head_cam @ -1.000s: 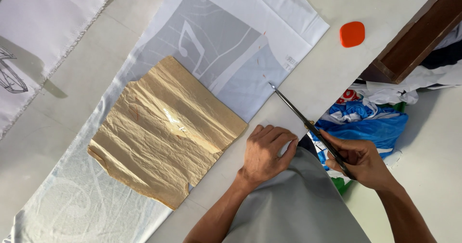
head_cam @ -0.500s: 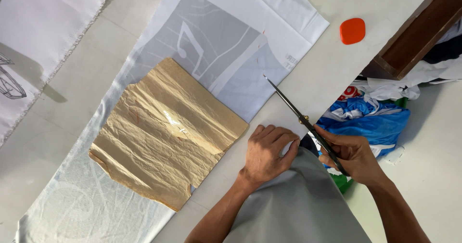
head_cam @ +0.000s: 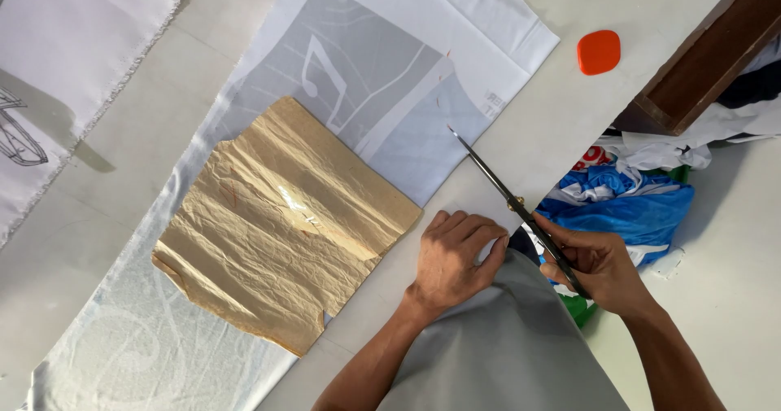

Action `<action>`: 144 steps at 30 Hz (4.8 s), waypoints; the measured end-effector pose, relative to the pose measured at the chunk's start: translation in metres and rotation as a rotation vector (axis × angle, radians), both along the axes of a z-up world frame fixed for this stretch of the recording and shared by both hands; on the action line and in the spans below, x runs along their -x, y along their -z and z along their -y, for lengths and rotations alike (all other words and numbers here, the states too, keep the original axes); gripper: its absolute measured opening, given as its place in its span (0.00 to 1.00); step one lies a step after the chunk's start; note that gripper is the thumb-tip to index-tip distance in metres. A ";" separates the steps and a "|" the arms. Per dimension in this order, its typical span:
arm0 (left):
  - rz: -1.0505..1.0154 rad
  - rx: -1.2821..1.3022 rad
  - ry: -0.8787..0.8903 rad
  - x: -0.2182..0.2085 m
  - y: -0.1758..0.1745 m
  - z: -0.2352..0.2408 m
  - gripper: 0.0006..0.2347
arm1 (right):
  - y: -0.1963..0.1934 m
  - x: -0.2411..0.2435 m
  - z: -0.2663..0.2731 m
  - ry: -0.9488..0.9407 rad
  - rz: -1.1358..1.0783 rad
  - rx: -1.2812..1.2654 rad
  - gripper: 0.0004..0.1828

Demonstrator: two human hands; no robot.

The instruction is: Marking a garment pattern onto fabric with chalk and then cutting the piece out using industrial scissors.

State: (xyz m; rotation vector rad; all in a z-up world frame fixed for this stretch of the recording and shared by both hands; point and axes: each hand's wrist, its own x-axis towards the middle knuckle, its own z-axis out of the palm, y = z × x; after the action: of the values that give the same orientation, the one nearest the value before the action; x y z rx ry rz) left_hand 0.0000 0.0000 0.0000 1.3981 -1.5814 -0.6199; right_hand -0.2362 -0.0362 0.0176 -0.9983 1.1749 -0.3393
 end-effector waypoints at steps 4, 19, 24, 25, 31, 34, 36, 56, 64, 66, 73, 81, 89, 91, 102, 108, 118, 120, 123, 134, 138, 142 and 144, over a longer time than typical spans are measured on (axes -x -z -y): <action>0.009 0.008 -0.003 0.000 0.000 -0.001 0.02 | 0.000 0.002 0.000 0.000 -0.011 -0.010 0.39; 0.025 0.016 -0.017 0.004 0.002 -0.005 0.03 | -0.005 0.077 -0.026 0.209 -0.135 0.149 0.43; 0.041 0.010 -0.027 0.005 0.003 -0.007 0.03 | 0.002 0.056 -0.016 0.226 -0.105 0.303 0.44; 0.039 0.012 -0.031 0.005 0.002 -0.007 0.03 | 0.006 0.053 -0.015 0.218 -0.172 0.352 0.43; 0.028 0.014 -0.049 0.007 -0.001 -0.008 0.03 | 0.007 0.016 0.002 0.188 -0.228 0.498 0.41; 0.009 0.021 -0.056 0.007 -0.002 -0.009 0.03 | 0.016 0.007 0.010 0.195 -0.235 0.585 0.40; -0.002 0.038 -0.066 0.006 -0.006 -0.013 0.04 | 0.014 -0.002 0.018 0.203 -0.204 0.624 0.39; 0.126 -0.625 -1.040 -0.132 -0.035 -0.074 0.16 | 0.025 -0.055 0.138 0.042 -0.273 1.390 0.32; 0.087 -0.670 -1.073 -0.146 -0.029 -0.046 0.20 | 0.058 -0.042 0.190 0.004 -0.529 1.535 0.32; 0.073 -0.692 -1.064 -0.146 -0.030 -0.043 0.21 | 0.058 -0.041 0.194 -0.012 -0.516 1.529 0.32; -0.067 -0.518 -0.952 -0.135 -0.036 -0.025 0.10 | 0.067 -0.032 0.208 -0.048 -0.470 1.438 0.29; 0.134 -0.281 -0.768 -0.104 -0.059 0.018 0.05 | 0.052 -0.044 0.194 -0.093 -0.429 1.307 0.30; 0.359 -0.422 -0.959 -0.160 -0.025 0.008 0.17 | 0.046 -0.058 0.180 -0.013 -0.439 1.502 0.24; 0.275 -0.468 -0.945 -0.163 -0.037 0.011 0.17 | 0.046 -0.059 0.180 -0.005 -0.441 1.500 0.24; -0.269 -0.166 -0.458 -0.141 -0.058 0.062 0.17 | 0.043 -0.060 0.179 0.016 -0.496 1.467 0.21; -0.298 -0.133 -0.244 -0.123 -0.051 0.086 0.14 | 0.042 -0.061 0.180 0.020 -0.478 1.464 0.20; 0.466 -0.142 -0.118 -0.111 -0.007 0.088 0.10 | 0.042 -0.062 0.180 0.035 -0.449 1.465 0.20; 0.507 -0.134 -0.098 -0.109 -0.003 0.092 0.12 | 0.043 -0.061 0.182 0.035 -0.452 1.466 0.19; 0.521 -0.132 -0.091 -0.106 -0.003 0.094 0.18 | 0.044 -0.060 0.181 0.044 -0.458 1.471 0.20; 0.480 -0.200 -0.189 -0.083 -0.006 0.100 0.28 | 0.052 -0.057 0.185 0.039 -0.422 1.486 0.21; 0.481 -0.200 -0.210 -0.077 -0.009 0.104 0.29 | 0.048 -0.059 0.185 0.030 -0.423 1.513 0.20; 0.478 -0.197 -0.225 -0.075 -0.002 0.104 0.30 | 0.048 -0.060 0.184 0.048 -0.463 1.554 0.19; 0.476 -0.186 -0.228 -0.075 0.003 0.105 0.31 | 0.042 -0.062 0.181 0.053 -0.487 1.580 0.18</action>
State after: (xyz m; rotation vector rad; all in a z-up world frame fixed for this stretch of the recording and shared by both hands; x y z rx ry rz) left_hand 0.0754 -0.1047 -0.0031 1.9406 -1.7193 -0.3148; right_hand -0.1741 -0.2168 -0.0244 -2.5062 1.2649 -1.2047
